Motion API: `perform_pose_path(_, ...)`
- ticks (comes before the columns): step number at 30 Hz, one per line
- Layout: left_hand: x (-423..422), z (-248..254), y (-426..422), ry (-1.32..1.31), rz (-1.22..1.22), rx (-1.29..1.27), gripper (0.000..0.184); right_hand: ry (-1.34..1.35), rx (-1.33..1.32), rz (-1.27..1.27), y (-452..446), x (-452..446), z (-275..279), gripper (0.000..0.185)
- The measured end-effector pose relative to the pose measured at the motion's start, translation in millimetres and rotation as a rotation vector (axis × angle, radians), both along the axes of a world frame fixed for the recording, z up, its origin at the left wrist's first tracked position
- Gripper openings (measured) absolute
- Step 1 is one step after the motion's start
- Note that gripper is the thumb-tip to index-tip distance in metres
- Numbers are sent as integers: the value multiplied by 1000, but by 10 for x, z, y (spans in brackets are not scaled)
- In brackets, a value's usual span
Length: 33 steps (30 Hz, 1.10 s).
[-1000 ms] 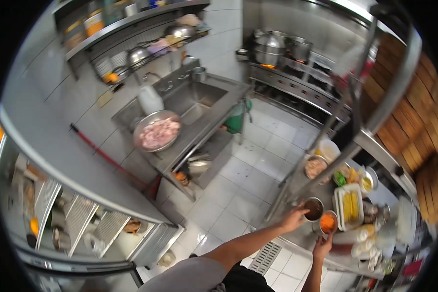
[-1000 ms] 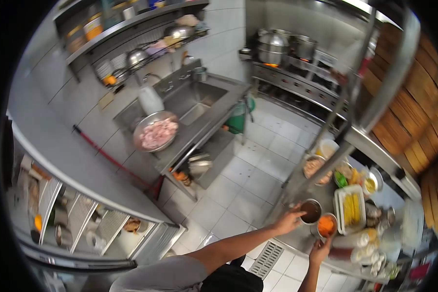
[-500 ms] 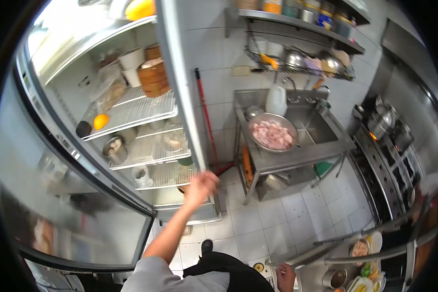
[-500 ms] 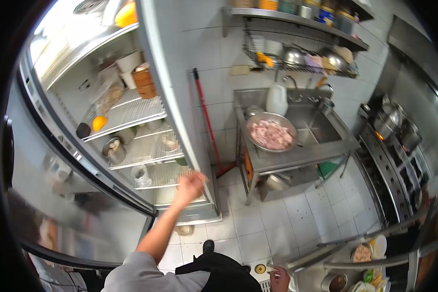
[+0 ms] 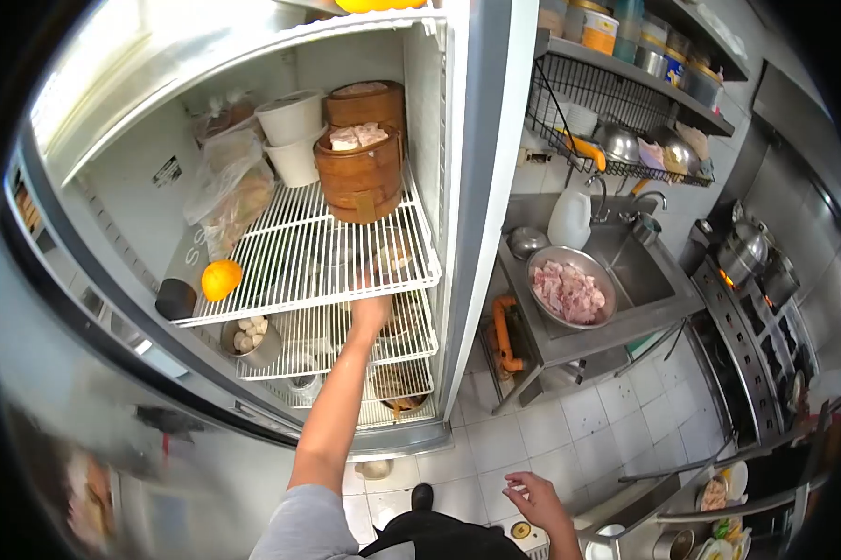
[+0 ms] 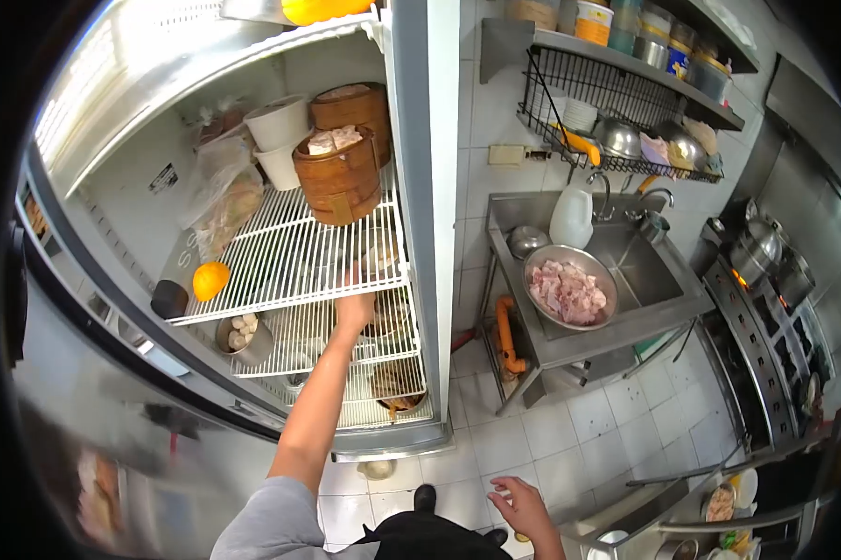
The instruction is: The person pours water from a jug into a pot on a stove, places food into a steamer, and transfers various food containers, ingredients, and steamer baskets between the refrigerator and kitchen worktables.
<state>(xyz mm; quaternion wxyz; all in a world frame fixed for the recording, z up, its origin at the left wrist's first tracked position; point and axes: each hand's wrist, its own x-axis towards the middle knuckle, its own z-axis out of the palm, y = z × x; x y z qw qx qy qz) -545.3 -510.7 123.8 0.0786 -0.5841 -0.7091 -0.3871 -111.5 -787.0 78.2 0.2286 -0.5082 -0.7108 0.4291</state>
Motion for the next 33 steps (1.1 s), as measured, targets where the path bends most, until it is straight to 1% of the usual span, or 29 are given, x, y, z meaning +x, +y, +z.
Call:
perform_pose_path(2,11,110,-364,-318,-189,167,33,39,36,-2,60,-172,114,29)
perform_pose_path(4,-123,184,-678,-409,-269,52,27,97,110,5,236,-366,346,29)
perform_pose_path(5,-60,462,-986,-268,-148,-16,24,131,147,15,318,-463,463,28)
perform_pose_path(6,-125,454,-1159,-312,-224,35,24,170,187,30,402,-570,601,27)
perform_pose_path(8,-163,646,-1557,-282,-291,33,25,244,273,84,586,-832,938,24)
perform_pose_path(10,-132,850,-1938,-104,-293,-13,26,302,357,147,714,-1127,1341,21)
perform_pose_path(11,-101,940,-2090,-19,-299,-38,27,262,476,213,786,-1266,1513,22)
perform_pose_path(14,53,1115,-2440,-225,-418,-206,29,150,859,426,1030,-1680,1840,22)
perform_pose_path(17,254,1148,-2604,-165,-496,-264,29,-126,869,569,1122,-1910,1829,12)
perform_pose_path(18,338,1127,-2630,-144,-520,-279,29,-280,837,622,1121,-1932,1786,13)
perform_pose_path(19,407,1056,-2627,-143,-576,-240,30,-435,799,669,1117,-1931,1729,13)
perform_pose_path(20,486,1027,-2629,-170,-594,-285,30,-592,752,711,1119,-1918,1663,14)
perform_pose_path(21,574,1005,-2625,-195,-619,-330,30,-615,734,718,1133,-1891,1579,17)
perform_pose_path(22,671,976,-2613,-218,-659,-376,31,-599,702,714,1143,-1862,1501,15)
perform_pose_path(23,753,875,-2585,-160,-704,-262,33,-606,662,682,1138,-1773,1455,14)
perform_pose_path(24,877,863,-2571,-195,-726,-290,35,-645,625,637,1108,-1659,1441,13)
perform_pose_path(25,984,810,-2550,-272,-752,-365,32,-619,623,625,1139,-1538,1278,17)
perform_pose_path(26,1159,831,-2521,-269,-792,-316,29,-518,598,522,1116,-1408,1109,16)
perform_pose_path(27,1240,691,-2481,-273,-823,-336,26,-590,638,467,1064,-1323,974,13)
perform_pose_path(28,1359,680,-2463,-263,-850,-353,26,-630,649,466,974,-1159,1066,13)
perform_pose_path(29,1485,558,-2410,-256,-906,-289,28,-666,676,414,956,-1051,896,13)
perform_pose_path(30,1500,495,-2337,-285,-943,-361,27,-693,612,360,936,-982,876,10)
perform_pose_path(32,1755,534,-2224,-282,-1046,-394,27,-660,571,160,799,-680,995,13)
perform_pose_path(33,1821,471,-2151,-266,-1093,-407,27,-574,601,24,718,-504,1047,13)
